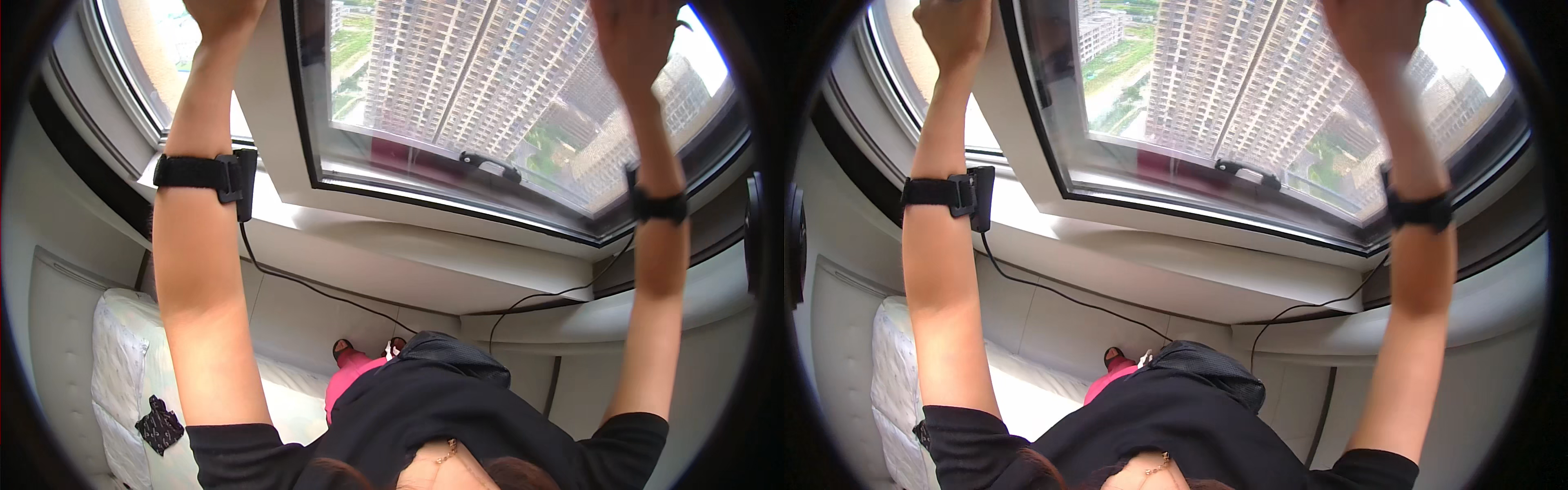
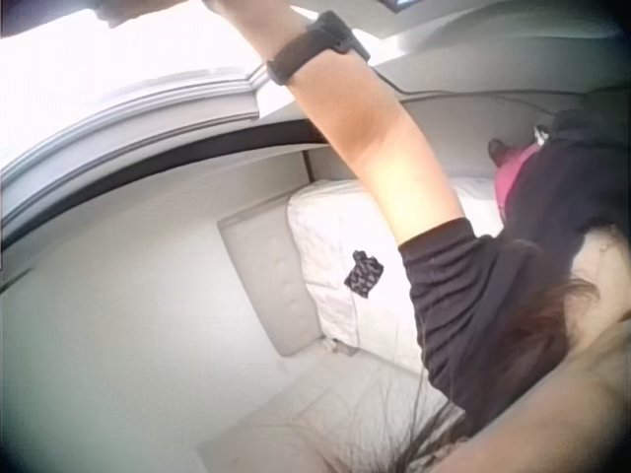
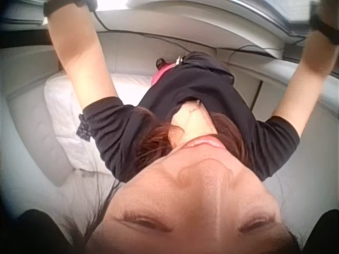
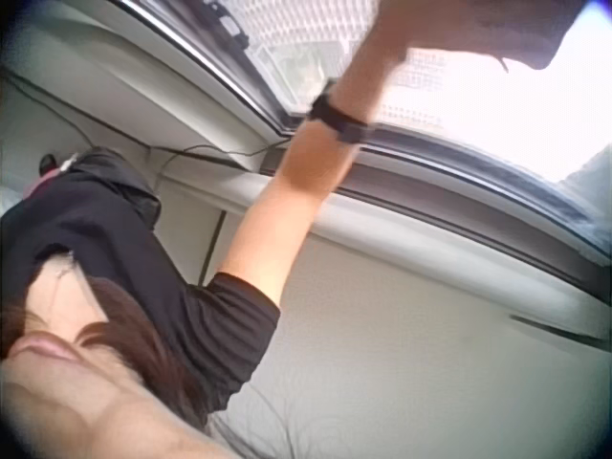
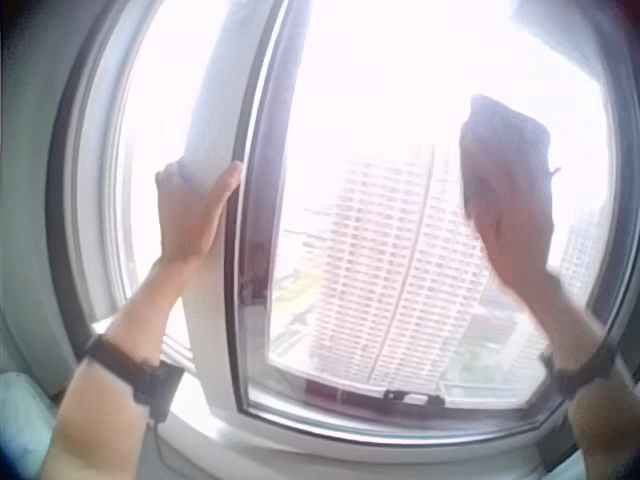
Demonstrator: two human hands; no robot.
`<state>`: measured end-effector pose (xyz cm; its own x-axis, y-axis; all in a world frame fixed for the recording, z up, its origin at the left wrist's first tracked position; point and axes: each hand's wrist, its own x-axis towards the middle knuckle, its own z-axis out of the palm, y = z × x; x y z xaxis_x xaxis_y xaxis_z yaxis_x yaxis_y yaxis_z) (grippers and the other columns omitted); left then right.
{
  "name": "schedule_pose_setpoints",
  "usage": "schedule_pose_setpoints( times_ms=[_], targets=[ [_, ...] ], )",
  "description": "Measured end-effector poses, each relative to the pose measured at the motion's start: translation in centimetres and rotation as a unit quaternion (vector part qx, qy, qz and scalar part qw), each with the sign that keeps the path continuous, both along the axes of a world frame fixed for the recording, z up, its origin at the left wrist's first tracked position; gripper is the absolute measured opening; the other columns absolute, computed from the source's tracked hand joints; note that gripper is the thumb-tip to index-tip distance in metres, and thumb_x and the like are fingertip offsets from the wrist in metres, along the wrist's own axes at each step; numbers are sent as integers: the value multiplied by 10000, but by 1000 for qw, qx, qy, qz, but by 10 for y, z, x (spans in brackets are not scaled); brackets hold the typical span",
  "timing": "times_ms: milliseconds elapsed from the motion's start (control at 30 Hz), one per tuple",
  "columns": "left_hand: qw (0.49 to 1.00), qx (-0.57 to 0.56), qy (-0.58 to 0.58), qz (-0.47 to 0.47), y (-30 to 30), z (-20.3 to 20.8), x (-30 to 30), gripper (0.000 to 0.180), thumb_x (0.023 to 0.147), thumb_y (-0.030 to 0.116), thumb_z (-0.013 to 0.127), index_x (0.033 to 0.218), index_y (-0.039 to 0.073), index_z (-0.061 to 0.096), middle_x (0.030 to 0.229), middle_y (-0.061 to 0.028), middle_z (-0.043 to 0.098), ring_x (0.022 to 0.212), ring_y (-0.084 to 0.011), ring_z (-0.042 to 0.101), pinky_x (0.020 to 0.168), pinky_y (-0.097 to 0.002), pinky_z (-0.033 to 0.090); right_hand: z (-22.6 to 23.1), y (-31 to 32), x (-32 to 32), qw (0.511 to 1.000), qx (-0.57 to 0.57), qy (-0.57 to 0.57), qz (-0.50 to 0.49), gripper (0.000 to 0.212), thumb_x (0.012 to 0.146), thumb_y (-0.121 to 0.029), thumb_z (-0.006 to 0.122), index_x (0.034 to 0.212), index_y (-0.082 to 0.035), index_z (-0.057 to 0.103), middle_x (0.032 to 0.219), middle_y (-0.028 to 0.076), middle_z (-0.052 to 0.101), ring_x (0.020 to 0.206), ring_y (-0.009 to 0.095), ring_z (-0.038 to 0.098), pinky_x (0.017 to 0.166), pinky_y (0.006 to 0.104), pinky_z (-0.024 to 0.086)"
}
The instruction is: Cleaning the glass panes of a window using a cloth.
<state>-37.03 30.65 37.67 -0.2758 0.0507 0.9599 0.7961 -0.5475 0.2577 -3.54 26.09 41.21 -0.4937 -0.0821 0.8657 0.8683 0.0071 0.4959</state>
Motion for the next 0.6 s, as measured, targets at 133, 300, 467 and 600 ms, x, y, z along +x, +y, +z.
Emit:
schedule_pose_setpoints(
  times_ms=[133,300,467,600],
  targets=[
    [997,0,-52,-55,2,0,12,483,710,399,660,851,-57,586,837,-217,567,842,-328,513,744,-412,409,-108,-6,-13,990,-128,-53,-29,526,778,-422,529,1284,-357,402,1394,2,312,1285,342,225,957,582,197],
    [999,-29,4,-39,11,6,6,476,728,392,638,859,-61,571,844,-223,566,836,-360,501,751,-437,395,-263,-9,-35,941,-262,-205,-59,447,829,-366,421,1269,-286,420,1426,-21,261,1334,277,154,1022,525,105],
    [1000,-11,-5,1,17,4,9,530,712,416,653,889,-72,546,864,-238,535,849,-370,486,768,-439,389,-280,-29,-33,872,-390,-295,15,370,797,-330,464,1155,-282,543,1398,-72,309,1210,73,332,1045,349,175],
    [998,24,-44,-44,16,-2,12,568,709,424,657,938,-79,526,911,-239,521,876,-363,476,778,-440,387,-216,-7,-30,902,-297,-312,15,453,786,-354,483,1233,-282,481,1424,-18,265,1309,195,234,1050,449,164]
  ],
)
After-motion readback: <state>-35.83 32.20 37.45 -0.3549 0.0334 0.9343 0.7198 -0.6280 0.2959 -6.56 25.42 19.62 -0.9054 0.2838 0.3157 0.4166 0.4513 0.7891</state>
